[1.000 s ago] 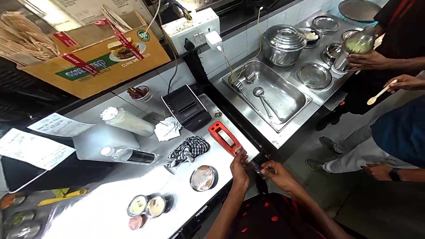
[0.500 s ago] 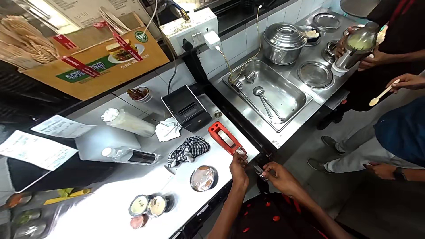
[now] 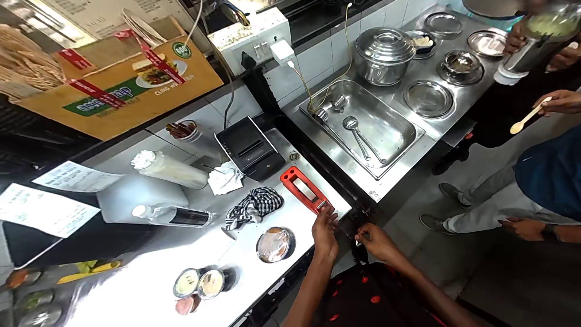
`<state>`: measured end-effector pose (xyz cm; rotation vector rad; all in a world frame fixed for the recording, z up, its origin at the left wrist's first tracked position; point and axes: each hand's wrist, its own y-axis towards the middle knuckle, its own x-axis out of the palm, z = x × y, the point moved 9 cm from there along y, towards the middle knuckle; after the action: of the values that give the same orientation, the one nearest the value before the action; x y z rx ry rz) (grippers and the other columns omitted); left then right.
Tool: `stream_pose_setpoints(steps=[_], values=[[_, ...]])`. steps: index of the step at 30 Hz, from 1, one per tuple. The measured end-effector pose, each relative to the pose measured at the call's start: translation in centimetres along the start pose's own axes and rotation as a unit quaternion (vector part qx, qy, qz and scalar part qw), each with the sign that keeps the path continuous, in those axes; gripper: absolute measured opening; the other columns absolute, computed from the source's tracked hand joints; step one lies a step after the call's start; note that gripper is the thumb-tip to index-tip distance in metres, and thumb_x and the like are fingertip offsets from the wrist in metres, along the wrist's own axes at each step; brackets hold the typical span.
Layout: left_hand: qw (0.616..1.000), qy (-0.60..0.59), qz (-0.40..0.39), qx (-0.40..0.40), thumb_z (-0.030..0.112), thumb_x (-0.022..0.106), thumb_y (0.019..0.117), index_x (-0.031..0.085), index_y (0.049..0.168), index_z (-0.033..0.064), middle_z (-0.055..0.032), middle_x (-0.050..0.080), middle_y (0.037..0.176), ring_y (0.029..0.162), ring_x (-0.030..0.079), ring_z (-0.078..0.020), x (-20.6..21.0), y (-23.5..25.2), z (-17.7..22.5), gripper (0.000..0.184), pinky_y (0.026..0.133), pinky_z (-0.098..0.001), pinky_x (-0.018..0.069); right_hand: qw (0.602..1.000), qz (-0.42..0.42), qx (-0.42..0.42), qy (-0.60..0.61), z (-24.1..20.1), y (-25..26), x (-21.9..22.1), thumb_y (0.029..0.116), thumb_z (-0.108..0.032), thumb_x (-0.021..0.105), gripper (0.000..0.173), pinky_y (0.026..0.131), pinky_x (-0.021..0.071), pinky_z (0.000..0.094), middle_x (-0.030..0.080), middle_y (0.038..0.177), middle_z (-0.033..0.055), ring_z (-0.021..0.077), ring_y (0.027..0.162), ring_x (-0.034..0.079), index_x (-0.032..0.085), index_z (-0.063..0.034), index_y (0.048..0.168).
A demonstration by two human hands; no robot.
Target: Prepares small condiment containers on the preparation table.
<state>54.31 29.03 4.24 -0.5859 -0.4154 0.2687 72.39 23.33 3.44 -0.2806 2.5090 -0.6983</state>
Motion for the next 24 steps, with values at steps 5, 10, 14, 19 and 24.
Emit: stream_pose_setpoints(steps=[5,10,14,19,24], values=[[0.999,-0.026,0.022,-0.008,0.038,0.051,0.1059,0.068,0.124,0.0101,-0.0055,0.071,0.121,0.108,0.066,-0.0188,0.0,-0.2,0.0,0.038,0.090,-0.0392,0.0515,1.000,-0.015,0.008,-0.004,0.8,1.2,1.0,0.0999,-0.040,0.063,0.032,0.093,0.0541,0.0474,0.068,0.115,0.0083,0.0217,0.104,0.067,0.070,-0.0105,0.108],[0.998,-0.041,0.041,0.016,0.033,0.053,0.1063,0.065,0.127,0.0060,-0.0079,0.070,0.125,0.115,0.065,-0.0196,0.1,-0.4,0.1,0.036,0.098,-0.0400,0.0511,1.000,-0.016,0.001,-0.002,0.5,1.0,0.2,0.0998,-0.039,0.063,0.030,0.090,0.0549,0.0491,0.070,0.106,0.0085,0.0221,0.100,0.068,0.070,-0.0103,0.106],[0.995,-0.072,0.057,0.031,0.028,0.056,0.1056,0.065,0.126,0.0033,-0.0099,0.070,0.126,0.119,0.065,-0.0209,-0.2,-0.2,0.0,0.034,0.102,-0.0399,0.0505,1.000,-0.018,-0.004,-0.012,0.3,0.8,0.1,0.0996,-0.040,0.062,0.030,0.090,0.0545,0.0488,0.070,0.107,0.0072,0.0213,0.100,0.067,0.070,-0.0116,0.106],[0.991,-0.091,0.085,0.056,0.020,0.064,0.1009,0.069,0.115,0.0035,-0.0096,0.071,0.119,0.110,0.065,-0.0208,-1.2,0.6,-0.1,0.022,0.096,-0.0397,0.0513,0.999,-0.027,-0.018,-0.026,-0.2,0.6,-0.2,0.1001,-0.040,0.061,0.030,0.092,0.0541,0.0467,0.068,0.112,0.0061,0.0201,0.104,0.066,0.071,-0.0122,0.107],[0.989,-0.128,0.074,0.026,0.023,0.063,0.1018,0.065,0.121,0.0094,-0.0064,0.068,0.125,0.113,0.062,-0.0189,-1.2,1.5,-1.6,0.024,0.096,-0.0389,0.0490,0.998,-0.032,-0.033,-0.044,-0.4,0.6,-0.4,0.1002,-0.039,0.060,0.030,0.094,0.0537,0.0456,0.067,0.115,0.0049,0.0192,0.106,0.066,0.071,-0.0125,0.106]])
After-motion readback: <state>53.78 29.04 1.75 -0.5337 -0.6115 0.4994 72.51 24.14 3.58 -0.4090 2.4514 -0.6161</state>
